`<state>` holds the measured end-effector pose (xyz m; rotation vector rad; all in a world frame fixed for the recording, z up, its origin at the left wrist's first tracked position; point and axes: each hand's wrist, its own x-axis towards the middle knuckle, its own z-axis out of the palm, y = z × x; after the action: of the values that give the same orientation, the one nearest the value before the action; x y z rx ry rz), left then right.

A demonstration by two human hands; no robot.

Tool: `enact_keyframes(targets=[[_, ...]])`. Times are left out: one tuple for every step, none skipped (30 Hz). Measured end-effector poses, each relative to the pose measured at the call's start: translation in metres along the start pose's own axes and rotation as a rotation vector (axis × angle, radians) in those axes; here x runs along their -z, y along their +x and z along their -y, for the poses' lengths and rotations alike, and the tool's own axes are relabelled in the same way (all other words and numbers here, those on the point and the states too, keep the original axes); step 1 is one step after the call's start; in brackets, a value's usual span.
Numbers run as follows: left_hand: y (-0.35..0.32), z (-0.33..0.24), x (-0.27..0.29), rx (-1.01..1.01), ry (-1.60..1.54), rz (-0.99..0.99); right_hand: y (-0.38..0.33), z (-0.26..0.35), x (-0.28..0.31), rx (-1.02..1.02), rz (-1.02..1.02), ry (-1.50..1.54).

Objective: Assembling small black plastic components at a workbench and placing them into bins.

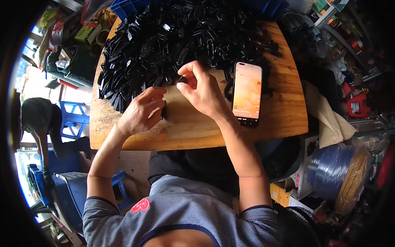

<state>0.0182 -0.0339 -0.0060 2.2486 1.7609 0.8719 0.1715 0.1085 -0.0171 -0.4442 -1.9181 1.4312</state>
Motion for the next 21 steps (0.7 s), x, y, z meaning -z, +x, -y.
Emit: enact_keyframes(targets=[[0.002,-0.004,0.001,0.034,0.113,0.005,-0.001,0.005,-0.001,0.077,-0.027,-0.12],[0.003,-0.009,-0.003,0.033,0.11,0.007,0.0,0.005,0.001,0.074,-0.029,-0.121],[0.003,-0.014,-0.008,0.171,0.243,0.055,0.001,0.005,0.004,0.092,0.01,-0.178],[0.002,-0.019,-0.01,0.312,0.38,0.103,0.002,0.005,0.007,0.113,0.051,-0.231],[-0.003,-0.019,-0.017,0.271,0.386,0.067,0.002,0.001,0.008,0.13,0.04,-0.244],[-0.002,-0.02,-0.018,0.272,0.39,0.07,0.001,-0.001,0.01,0.13,0.04,-0.239],[-0.006,-0.018,-0.017,0.275,0.312,0.054,0.002,0.0,0.005,0.04,0.057,-0.052],[-0.01,-0.017,-0.014,0.277,0.235,0.037,0.003,0.003,0.0,-0.051,0.075,0.136],[-0.008,-0.014,-0.011,0.294,0.218,0.044,0.0,0.01,-0.002,-0.123,0.073,0.384],[-0.006,-0.012,-0.01,0.31,0.23,0.042,-0.002,0.012,-0.001,-0.161,0.083,0.43],[-0.002,-0.009,-0.011,0.288,0.031,-0.04,-0.004,0.015,0.001,-0.219,0.077,0.475],[0.002,-0.005,-0.01,0.261,-0.167,-0.125,-0.005,0.018,0.002,-0.279,0.073,0.518],[0.012,-0.006,-0.003,0.375,-0.43,-0.07,-0.007,0.016,0.007,-0.28,0.083,0.557],[0.015,0.0,-0.005,0.385,-0.65,-0.119,-0.006,0.012,0.008,-0.289,0.098,0.621],[0.019,0.005,-0.002,0.429,-0.809,-0.118,-0.006,0.011,0.007,-0.312,0.106,0.662],[0.025,0.007,-0.001,0.463,-0.975,-0.112,-0.007,0.012,0.008,-0.335,0.104,0.695],[0.03,0.003,0.0,0.513,-1.013,-0.129,-0.007,0.011,0.006,-0.328,0.108,0.701],[0.031,0.002,-0.002,0.508,-1.017,-0.132,-0.008,0.008,0.003,-0.321,0.111,0.706],[0.032,0.002,-0.002,0.491,-1.042,-0.133,-0.007,0.006,0.0,-0.308,0.103,0.714],[0.031,0.003,-0.003,0.473,-1.067,-0.133,-0.006,0.006,0.0,-0.306,0.105,0.71],[0.026,0.01,-0.01,0.457,-0.981,-0.124,-0.006,0.006,0.0,-0.29,0.092,0.723]])
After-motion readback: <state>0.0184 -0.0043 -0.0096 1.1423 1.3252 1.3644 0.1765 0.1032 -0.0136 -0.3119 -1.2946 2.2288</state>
